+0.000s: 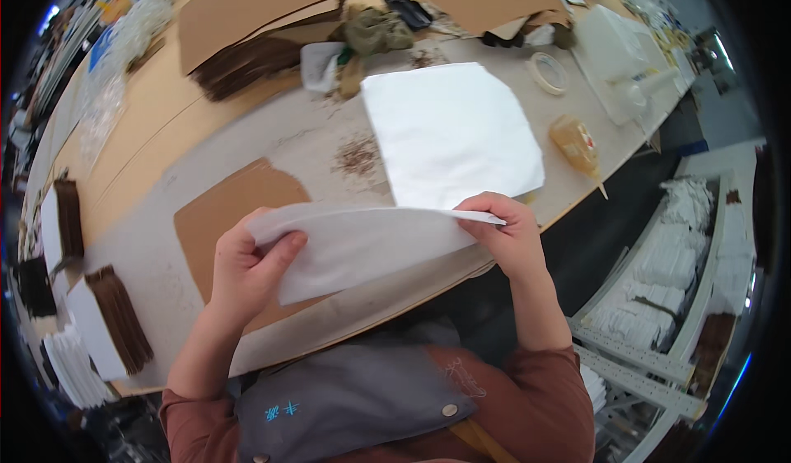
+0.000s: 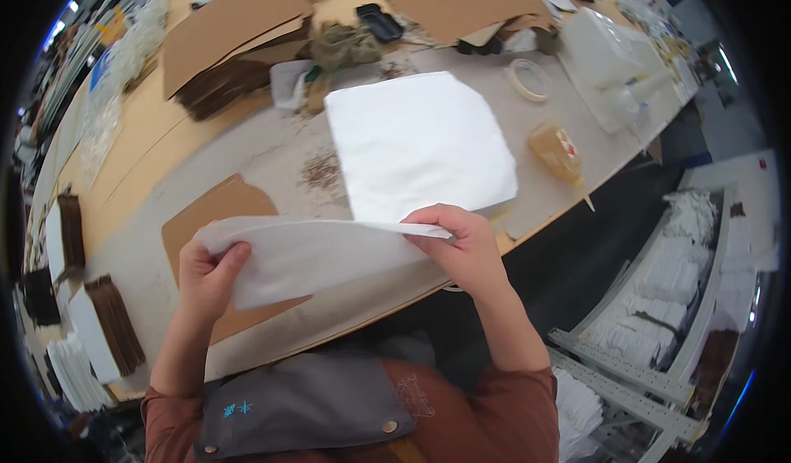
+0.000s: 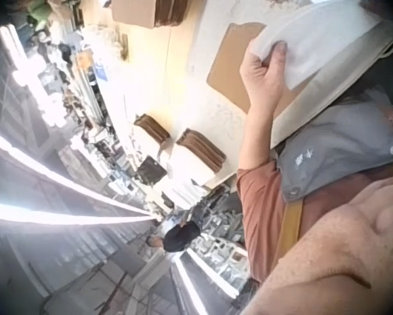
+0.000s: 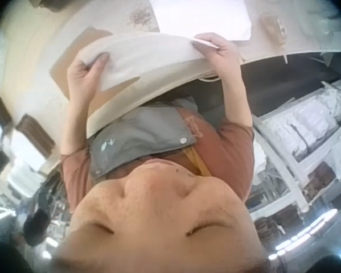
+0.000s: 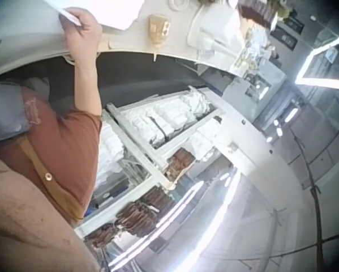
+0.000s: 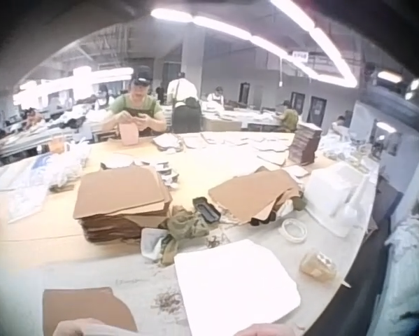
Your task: The recorder is gluing white lining material to brown leather pieces at a workshop table.
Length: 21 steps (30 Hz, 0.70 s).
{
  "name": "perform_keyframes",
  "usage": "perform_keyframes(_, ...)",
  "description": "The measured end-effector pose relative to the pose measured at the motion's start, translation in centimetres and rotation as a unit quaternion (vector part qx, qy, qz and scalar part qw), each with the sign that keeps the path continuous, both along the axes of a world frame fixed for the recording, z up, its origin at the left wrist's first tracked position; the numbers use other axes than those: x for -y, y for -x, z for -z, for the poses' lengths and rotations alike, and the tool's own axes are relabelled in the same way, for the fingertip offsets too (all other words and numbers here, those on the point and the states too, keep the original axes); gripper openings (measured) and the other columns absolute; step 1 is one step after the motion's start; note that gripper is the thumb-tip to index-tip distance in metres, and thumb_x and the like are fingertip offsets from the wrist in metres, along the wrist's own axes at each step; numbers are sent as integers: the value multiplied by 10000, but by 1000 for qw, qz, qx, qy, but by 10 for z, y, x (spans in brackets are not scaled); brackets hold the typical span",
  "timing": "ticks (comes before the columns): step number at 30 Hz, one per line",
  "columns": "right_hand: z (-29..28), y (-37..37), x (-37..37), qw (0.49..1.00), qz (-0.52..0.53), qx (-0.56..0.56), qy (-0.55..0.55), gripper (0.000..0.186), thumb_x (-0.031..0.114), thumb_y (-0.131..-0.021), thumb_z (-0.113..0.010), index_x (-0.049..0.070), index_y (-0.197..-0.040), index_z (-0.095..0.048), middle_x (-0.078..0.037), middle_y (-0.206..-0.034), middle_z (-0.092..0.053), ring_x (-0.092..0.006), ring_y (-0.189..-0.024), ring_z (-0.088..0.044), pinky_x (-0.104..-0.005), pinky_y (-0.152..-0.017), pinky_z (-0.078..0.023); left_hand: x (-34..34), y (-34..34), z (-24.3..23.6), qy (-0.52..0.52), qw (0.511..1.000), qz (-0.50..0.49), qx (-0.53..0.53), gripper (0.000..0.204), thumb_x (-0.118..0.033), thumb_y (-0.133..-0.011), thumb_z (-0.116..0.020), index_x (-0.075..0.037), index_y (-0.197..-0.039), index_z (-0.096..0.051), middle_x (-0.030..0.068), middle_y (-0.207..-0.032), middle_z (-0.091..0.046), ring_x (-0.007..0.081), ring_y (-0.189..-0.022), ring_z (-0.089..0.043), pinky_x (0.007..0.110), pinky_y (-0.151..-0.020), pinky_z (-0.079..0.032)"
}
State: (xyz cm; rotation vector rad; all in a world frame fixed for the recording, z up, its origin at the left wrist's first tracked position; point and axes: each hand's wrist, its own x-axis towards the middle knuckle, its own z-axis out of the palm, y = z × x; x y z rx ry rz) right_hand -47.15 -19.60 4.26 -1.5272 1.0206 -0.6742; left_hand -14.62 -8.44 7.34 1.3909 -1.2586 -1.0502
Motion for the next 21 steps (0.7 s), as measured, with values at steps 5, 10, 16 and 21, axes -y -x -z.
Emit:
perform_keyframes(5, 3, -54, -30, 997, 14, 59, -36, 106, 46, -942, -723, 8, -1041, -715, 3, -935, -686, -44, -849, -572, -206, -740, -444, -50, -32, 18, -161, 968, -110, -155, 282, -70, -966, -693, 14, -1233, -659, 77, -1144, -717, 137, -1014, -677, 302, -895, -555)
perform_keyframes(10, 13, -105, -44, 997, -44, 62, -8, 197, 25, -927, -733, 12, -1123, -715, 7, -1004, -671, -45, -853, -559, -206, -737, -439, -90, -61, 28, -156, 954, -169, -190, 391, -31, -960, -671, 23, -1334, -568, 102, -1193, -697, 142, -1085, -668, 302, -938, -544)
perform_keyframes(16, 18, -161, -56, 996, -26, 33, 78, 383, 22, -911, -741, 27, -1289, -684, -15, -935, -669, -84, -799, -583, -235, -707, -464, -119, -95, 46, -120, 955, -270, 15, 528, -7, -961, -665, -82, -1438, -451, 63, -1046, -687, 65, -806, -625, 235, -715, -521)
perform_keyframes(21, 22, -190, -41, 946, -162, -38, 278, 281, 9, -885, -741, 87, -1153, -765, -82, -895, -663, -176, -729, -608, -270, -663, -485, -113, -128, 59, -52, 951, -250, 172, 328, -18, -930, -703, -68, -1245, -626, 55, -919, -679, 95, -670, -574, 252, -623, -488)
